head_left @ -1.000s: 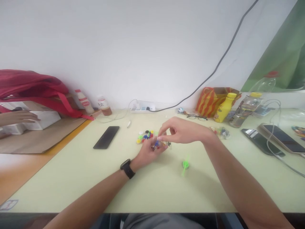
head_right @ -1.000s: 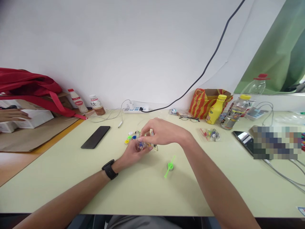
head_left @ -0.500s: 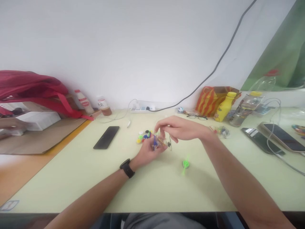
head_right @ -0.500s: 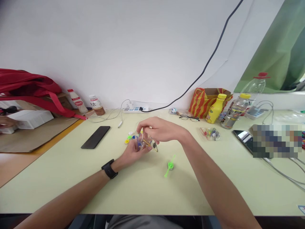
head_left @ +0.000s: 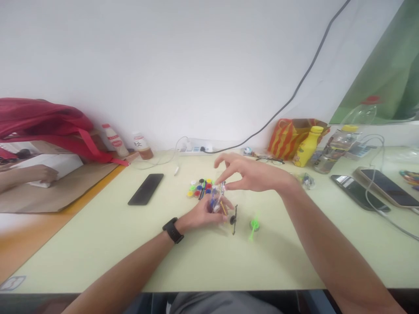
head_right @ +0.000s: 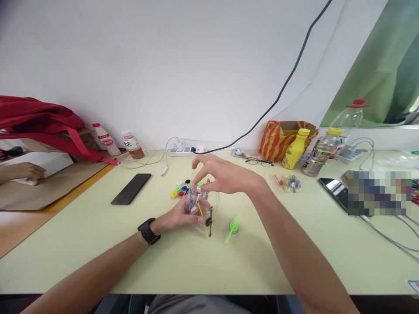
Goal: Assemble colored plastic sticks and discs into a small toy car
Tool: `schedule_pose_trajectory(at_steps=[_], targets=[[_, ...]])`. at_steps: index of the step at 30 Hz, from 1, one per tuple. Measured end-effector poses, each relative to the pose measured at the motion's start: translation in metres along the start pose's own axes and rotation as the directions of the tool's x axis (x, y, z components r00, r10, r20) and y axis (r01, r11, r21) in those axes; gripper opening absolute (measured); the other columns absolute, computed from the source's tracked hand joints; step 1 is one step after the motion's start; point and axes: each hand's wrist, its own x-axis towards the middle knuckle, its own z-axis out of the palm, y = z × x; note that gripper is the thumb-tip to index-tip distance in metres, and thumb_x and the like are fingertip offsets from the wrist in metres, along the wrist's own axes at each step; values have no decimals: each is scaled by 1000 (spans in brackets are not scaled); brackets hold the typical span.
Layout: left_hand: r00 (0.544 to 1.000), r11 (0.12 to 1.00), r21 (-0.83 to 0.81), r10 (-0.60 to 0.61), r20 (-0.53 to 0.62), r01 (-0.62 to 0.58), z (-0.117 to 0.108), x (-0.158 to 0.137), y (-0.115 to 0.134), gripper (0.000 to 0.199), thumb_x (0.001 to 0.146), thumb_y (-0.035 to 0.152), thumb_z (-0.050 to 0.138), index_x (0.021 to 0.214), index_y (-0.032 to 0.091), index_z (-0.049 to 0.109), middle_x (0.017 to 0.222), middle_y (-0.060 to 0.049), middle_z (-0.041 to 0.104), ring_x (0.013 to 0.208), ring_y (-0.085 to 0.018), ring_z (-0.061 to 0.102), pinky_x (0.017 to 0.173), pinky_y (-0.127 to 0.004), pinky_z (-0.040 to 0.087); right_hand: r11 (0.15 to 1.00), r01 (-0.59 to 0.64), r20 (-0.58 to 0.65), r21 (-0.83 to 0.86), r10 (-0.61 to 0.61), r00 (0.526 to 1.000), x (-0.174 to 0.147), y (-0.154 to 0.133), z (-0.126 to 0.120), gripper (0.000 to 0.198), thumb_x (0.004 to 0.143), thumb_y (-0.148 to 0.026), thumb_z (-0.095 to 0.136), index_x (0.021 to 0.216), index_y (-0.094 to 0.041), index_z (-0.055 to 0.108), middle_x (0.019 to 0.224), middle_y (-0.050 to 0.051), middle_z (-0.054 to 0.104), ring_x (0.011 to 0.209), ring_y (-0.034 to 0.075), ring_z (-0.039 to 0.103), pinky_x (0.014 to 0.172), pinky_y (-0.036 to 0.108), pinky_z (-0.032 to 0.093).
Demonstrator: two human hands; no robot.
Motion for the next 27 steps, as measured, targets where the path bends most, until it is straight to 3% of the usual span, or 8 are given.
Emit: schedule_pose_trajectory(at_steps=[6,10,16,22,27], targets=[[995,997,-70,-39,87,45,-1,-2,0,39,78,39,87,107,17,73,93,-7,72,77,-19,65,67,-28,51,974,20,153,226,-55,987,7,17,4,23,97,-27,68,117,-25,80,117,6,69,97,17,63,80,27,49],[990,998,-50,-25,138,32,-1,-1,2,39,78,36,88,108,17,73,93,-7,72,76,-17,63,68,-28,50,957,18,188,290,-75,979,10,19,8,19,94,-27,71,108,-19,81,107,6,70,86,15,62,74,26,49],[988,995,-78,-42,146,54,1,-1,2,39,77,36,89,107,16,73,92,-7,72,75,-17,62,66,-28,48,945,60,27,320,-72,997,14,14,14,10,89,-23,74,92,-19,83,91,3,69,73,13,56,65,26,45],[991,982,-171,-58,119,78,1,-1,2,41,76,36,89,107,17,73,100,-10,73,82,-20,67,69,-30,53,953,109,-204,283,-51,978,16,13,16,8,86,-20,75,85,-21,83,95,3,67,75,13,56,64,26,44],[996,980,-191,-43,76,57,1,0,1,42,75,33,90,110,17,73,99,-8,72,77,-18,66,65,-27,55,971,120,-107,207,-99,989,17,14,20,13,86,-16,71,76,-19,80,108,4,65,76,12,58,66,27,44]])
